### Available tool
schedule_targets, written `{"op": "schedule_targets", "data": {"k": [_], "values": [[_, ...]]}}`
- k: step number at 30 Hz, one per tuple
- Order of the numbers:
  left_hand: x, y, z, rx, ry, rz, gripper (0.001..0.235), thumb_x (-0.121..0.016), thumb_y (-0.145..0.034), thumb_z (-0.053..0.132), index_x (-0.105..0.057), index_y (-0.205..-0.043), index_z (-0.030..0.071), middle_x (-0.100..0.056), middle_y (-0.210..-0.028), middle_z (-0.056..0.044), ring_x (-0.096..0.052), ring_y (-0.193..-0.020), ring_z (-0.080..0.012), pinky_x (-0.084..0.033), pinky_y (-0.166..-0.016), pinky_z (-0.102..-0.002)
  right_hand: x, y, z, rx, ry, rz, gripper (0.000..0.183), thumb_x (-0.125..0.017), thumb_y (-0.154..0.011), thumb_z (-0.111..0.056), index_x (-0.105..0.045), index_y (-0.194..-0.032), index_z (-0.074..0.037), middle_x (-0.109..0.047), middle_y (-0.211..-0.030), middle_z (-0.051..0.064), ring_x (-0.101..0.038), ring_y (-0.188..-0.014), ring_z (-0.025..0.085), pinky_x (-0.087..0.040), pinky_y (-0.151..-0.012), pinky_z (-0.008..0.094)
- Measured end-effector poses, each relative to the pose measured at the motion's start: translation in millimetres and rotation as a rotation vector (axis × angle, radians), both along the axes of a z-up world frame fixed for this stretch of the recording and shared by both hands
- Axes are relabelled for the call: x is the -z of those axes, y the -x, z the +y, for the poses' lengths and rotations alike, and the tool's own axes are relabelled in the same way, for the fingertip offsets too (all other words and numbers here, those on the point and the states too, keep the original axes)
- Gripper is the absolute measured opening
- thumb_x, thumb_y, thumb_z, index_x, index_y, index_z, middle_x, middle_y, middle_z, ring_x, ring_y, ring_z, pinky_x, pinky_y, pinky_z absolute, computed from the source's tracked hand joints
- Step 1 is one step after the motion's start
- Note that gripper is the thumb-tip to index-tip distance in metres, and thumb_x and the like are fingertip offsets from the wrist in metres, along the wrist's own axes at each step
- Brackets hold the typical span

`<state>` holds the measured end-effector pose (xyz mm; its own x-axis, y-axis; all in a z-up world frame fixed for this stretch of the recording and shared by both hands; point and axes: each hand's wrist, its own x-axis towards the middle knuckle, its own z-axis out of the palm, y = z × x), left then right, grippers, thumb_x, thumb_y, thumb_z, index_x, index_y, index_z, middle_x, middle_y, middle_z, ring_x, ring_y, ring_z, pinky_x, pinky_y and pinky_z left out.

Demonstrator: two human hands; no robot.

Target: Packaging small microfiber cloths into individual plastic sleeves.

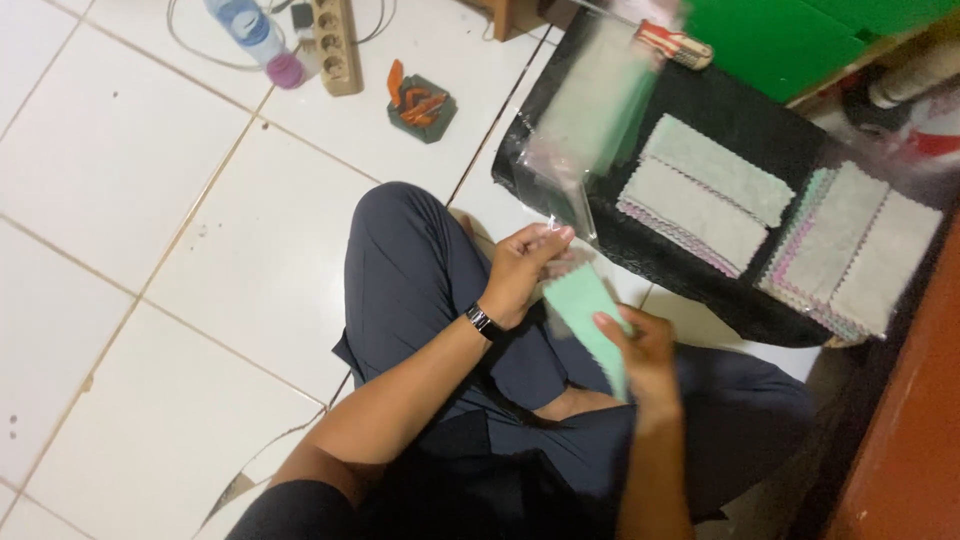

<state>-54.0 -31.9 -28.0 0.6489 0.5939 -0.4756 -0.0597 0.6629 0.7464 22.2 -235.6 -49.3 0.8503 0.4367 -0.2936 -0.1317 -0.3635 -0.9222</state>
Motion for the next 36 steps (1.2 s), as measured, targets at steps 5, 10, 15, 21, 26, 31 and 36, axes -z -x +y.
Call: {"op": "schedule_targets", "data": {"k": [5, 10, 15, 21, 26, 31, 36], "values": [[-12, 11, 25, -0.085, -0.019, -0.162, 0.034, -0.081, -0.09, 0.017, -0.071, -0.118, -0.001, -0.078, -0.096, -0.015, -0.077, -0.081, -0.0166, -0.066, -0.067, -0.026, -28, -35, -52, -0.165, 0.266, -0.307, 0.028, -0.087, -0.087, -0.016, -0.078, -0.106, 0.003, -0.069, -0.072, 0.016, -0.057, -0.06, 0.015, -0.045, -0.055, 0.029], [-39, 31, 41, 0.073, -0.094, -0.23, 0.021, -0.08, -0.086, 0.009, -0.07, -0.102, 0.0, -0.077, -0.094, -0.012, -0.073, -0.08, -0.0136, -0.06, -0.073, -0.023, -69, -71, -71, -0.372, 0.195, -0.16, 0.019, -0.076, -0.084, -0.001, -0.076, -0.1, 0.009, -0.071, -0.079, 0.008, -0.054, -0.062, 0.015, -0.042, -0.059, 0.026], [-41, 33, 38, 0.06, -0.148, -0.245, 0.019, -0.081, -0.085, 0.011, -0.064, -0.09, 0.004, -0.072, -0.081, -0.007, -0.067, -0.068, -0.0085, -0.059, -0.066, -0.021, -69, -81, -76, -0.288, 0.188, -0.206, 0.032, -0.072, -0.085, 0.0, -0.072, -0.115, 0.011, -0.071, -0.087, 0.014, -0.054, -0.065, 0.018, -0.042, -0.06, 0.027], [-42, 33, 48, 0.001, -0.184, -0.223, 0.015, -0.079, -0.088, 0.012, -0.07, -0.095, 0.003, -0.074, -0.084, -0.008, -0.072, -0.075, -0.0115, -0.061, -0.068, -0.022, -56, -90, -76, -0.165, -0.097, -0.08, 0.027, -0.064, -0.091, 0.005, -0.066, -0.118, 0.008, -0.066, -0.12, 0.013, -0.058, -0.088, 0.017, -0.047, -0.077, 0.023], [-44, 31, 56, -0.301, 0.013, -0.255, 0.036, -0.078, -0.085, 0.007, -0.055, -0.112, 0.001, -0.067, -0.102, -0.015, -0.069, -0.083, -0.0195, -0.06, -0.079, -0.028, 124, -151, -171, -0.298, -0.514, -0.394, 0.073, -0.069, -0.091, -0.007, -0.043, -0.158, -0.02, -0.059, -0.148, 0.004, -0.064, -0.12, 0.011, -0.061, -0.091, 0.021], [-39, 19, 30, -0.368, -0.109, -0.101, 0.053, -0.074, -0.092, 0.005, -0.045, -0.135, -0.003, -0.065, -0.102, -0.014, -0.071, -0.092, -0.0218, -0.064, -0.089, -0.036, -20, -5, 2, 0.19, -0.37, 0.219, 0.025, -0.072, -0.089, -0.023, -0.066, -0.108, -0.007, -0.067, -0.079, 0.003, -0.058, -0.055, 0.008, -0.049, -0.049, 0.024], [-37, 22, -4, -0.339, -0.049, -0.126, 0.061, -0.07, -0.092, 0.001, -0.039, -0.144, -0.007, -0.063, -0.099, -0.011, -0.071, -0.095, -0.0221, -0.061, -0.091, -0.035, -5, 4, 50, 0.286, -0.304, 0.139, 0.011, -0.075, -0.093, -0.02, -0.07, -0.09, -0.01, -0.067, -0.066, 0.008, -0.069, -0.053, 0.016, -0.061, -0.054, 0.032]]}}
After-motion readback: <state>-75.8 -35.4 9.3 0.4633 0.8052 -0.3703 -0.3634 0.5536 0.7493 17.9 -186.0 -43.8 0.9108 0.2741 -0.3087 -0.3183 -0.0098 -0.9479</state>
